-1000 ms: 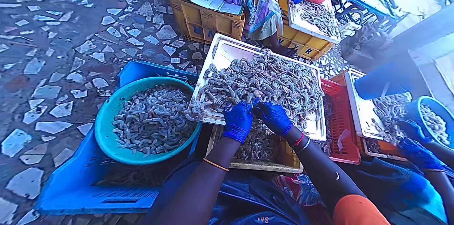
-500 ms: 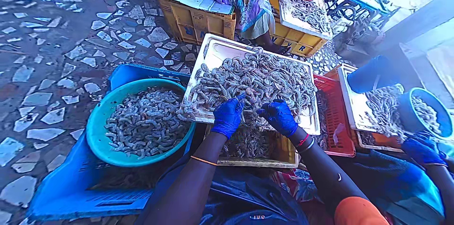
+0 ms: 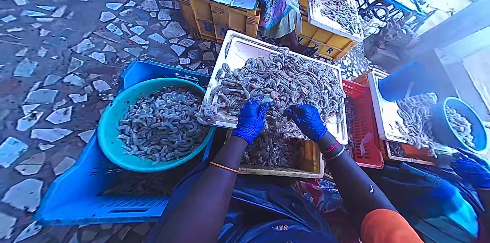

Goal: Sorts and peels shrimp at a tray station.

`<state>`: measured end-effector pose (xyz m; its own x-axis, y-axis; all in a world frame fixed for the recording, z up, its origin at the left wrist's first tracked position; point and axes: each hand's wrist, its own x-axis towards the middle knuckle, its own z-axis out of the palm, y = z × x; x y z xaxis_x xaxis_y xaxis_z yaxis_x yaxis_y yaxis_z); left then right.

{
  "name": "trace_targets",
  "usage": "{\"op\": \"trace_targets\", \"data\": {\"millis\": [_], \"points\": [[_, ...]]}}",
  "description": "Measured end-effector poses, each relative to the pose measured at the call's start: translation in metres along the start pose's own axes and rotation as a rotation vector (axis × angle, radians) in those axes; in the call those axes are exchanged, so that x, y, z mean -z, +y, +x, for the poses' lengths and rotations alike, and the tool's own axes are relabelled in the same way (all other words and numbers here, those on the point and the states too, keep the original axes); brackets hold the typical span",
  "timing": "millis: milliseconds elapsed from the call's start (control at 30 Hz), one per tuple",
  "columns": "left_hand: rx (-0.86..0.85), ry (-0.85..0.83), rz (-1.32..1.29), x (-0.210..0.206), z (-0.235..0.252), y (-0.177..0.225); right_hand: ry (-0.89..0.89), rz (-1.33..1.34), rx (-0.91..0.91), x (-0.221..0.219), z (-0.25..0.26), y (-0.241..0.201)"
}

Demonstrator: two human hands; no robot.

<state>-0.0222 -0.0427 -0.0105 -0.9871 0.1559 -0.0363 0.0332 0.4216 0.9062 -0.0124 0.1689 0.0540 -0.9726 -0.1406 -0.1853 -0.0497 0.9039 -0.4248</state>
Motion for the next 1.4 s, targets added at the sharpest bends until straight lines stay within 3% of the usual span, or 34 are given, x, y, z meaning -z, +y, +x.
{"op": "trace_targets", "data": {"millis": [67,167,300,433,500,567,667,700,800,867,933,1067,1167,1233,1333,1400], "points": [[0.070,-0.096,-0.245,-0.002,-0.004,0.013,-0.089,-0.236,0.018,-0.005,0.002,-0.007],[0.201,-0.187,-0.439,-0.007,-0.012,0.033,0.010,-0.106,0.161,-0.026,0.004,-0.018],[0.310,-0.136,-0.665,-0.011,-0.015,0.039,0.235,-0.124,0.296,-0.051,0.005,-0.024],[0.256,0.013,-0.754,-0.006,-0.012,0.029,0.231,0.061,0.427,-0.044,-0.005,-0.027],[0.259,0.136,-0.835,0.008,-0.010,0.025,0.087,0.006,0.450,-0.034,-0.018,-0.022],[0.260,0.353,-1.002,0.033,-0.008,0.027,-0.166,-0.211,0.365,-0.025,-0.033,-0.014],[0.143,0.716,-1.168,0.074,-0.009,0.024,-0.683,-0.487,-0.003,-0.034,-0.046,-0.010],[0.174,0.801,-1.227,0.081,-0.010,0.021,-0.756,-0.505,-0.060,-0.046,-0.048,-0.007],[0.404,0.868,-1.390,0.080,-0.009,0.011,-0.731,-0.400,-0.111,-0.098,-0.040,0.008],[0.487,0.828,-1.344,0.071,-0.007,0.015,-0.711,-0.366,-0.213,-0.134,-0.028,0.018],[0.444,0.726,-1.227,0.069,-0.004,0.021,-0.668,-0.331,-0.349,-0.164,-0.015,0.028],[0.447,0.543,-1.116,0.061,0.003,0.023,-0.598,-0.289,-0.470,-0.190,-0.010,0.027],[0.478,0.331,-0.962,0.053,0.005,0.023,-0.680,-0.306,-0.335,-0.162,-0.017,0.019],[0.357,0.141,-0.697,0.043,0.003,0.023,-0.687,-0.249,-0.177,-0.123,-0.024,0.017],[0.165,-0.239,-0.222,0.029,-0.004,0.019,-0.405,0.076,-0.033,-0.061,-0.045,0.008],[0.104,-0.474,-0.148,0.020,-0.012,0.028,-0.154,0.391,-0.009,-0.033,-0.062,0.002]]}}
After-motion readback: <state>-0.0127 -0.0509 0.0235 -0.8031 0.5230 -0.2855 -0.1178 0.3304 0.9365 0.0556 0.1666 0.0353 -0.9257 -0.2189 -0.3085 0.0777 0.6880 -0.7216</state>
